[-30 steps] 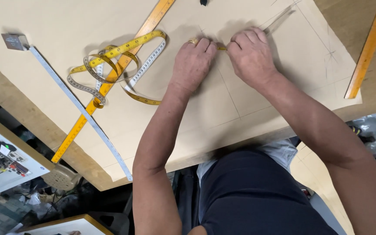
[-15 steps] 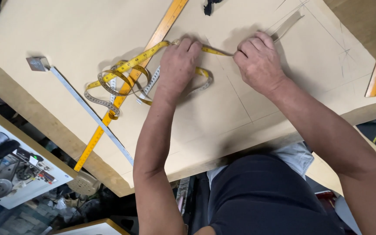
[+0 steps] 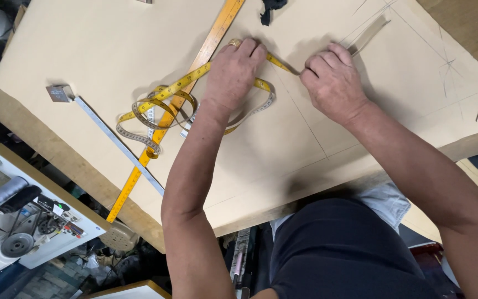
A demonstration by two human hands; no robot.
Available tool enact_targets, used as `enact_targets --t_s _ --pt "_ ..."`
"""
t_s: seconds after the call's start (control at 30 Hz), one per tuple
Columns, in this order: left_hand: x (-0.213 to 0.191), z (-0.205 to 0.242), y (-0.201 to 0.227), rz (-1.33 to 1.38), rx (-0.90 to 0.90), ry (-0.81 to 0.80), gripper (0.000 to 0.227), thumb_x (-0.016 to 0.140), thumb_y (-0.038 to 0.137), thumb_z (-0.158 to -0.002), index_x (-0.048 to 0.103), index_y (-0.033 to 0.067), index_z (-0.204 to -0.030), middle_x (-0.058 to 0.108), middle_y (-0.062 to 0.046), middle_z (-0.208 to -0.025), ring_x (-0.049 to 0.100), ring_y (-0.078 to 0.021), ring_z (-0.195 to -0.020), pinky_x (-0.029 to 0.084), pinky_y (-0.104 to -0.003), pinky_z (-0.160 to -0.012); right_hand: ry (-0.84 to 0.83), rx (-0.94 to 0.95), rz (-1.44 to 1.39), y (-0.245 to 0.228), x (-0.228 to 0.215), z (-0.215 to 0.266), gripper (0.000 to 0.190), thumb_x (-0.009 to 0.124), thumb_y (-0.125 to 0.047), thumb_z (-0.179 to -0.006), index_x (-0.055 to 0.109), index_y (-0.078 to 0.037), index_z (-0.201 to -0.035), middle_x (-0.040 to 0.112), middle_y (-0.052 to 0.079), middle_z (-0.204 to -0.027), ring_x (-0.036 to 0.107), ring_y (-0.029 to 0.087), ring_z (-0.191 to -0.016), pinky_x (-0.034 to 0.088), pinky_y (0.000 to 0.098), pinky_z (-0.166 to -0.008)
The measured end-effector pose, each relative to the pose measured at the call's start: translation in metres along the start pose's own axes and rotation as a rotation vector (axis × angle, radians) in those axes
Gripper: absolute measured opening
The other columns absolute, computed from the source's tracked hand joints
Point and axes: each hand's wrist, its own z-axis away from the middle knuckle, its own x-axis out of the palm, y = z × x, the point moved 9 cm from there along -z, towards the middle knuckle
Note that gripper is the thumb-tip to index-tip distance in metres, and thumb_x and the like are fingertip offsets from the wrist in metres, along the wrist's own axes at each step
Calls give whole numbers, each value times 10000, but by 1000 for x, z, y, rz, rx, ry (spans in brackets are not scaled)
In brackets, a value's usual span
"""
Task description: The person uses shears to cut a large sheet of brown paper along a pre-drawn outline. They then use a pencil and a ruler to draw straight lines and measure sections on the paper, occasionally using a flexible measuring tape to mark curved areas.
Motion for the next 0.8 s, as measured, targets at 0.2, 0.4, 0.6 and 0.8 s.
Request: enact_targets --t_s 0.2,0.4,0.6,0.8 --pt "7 -2 -2 -63 47 108 229 679 -26 -829 535 152 -815 507 -19 -774 429 -167 -495 422 -308 -459 1 2 -6 1 1 0 180 630 33 -916 662 -125 -834 635 21 -916 607 212 -898 490 406 -1143" --pt "9 -3 0 -72 46 105 220 648 -47 -824 559 149 -869 512 -13 -772 430 -171 -492 413 -305 -474 -3 7 -15 2 1 1 164 643 5 -944 665 -126 -847 647 19 -923 613 211 -900 480 407 -1152" --pt "20 -3 -3 16 47 57 269 610 -122 -752 567 123 -854 534 -21 -774 458 -183 -537 443 -299 -503 3 9 -9 2 2 3 181 624 18 -932 663 -134 -842 642 21 -934 612 210 -913 472 406 -1159" --pt "18 -3 -1 2 44 49 225 609 -99 -812 559 118 -839 553 -26 -776 472 -179 -522 461 -299 -487 -5 15 4 4 3 5 174 634 -10 -938 667 -148 -837 649 10 -933 616 201 -913 471 397 -1159"
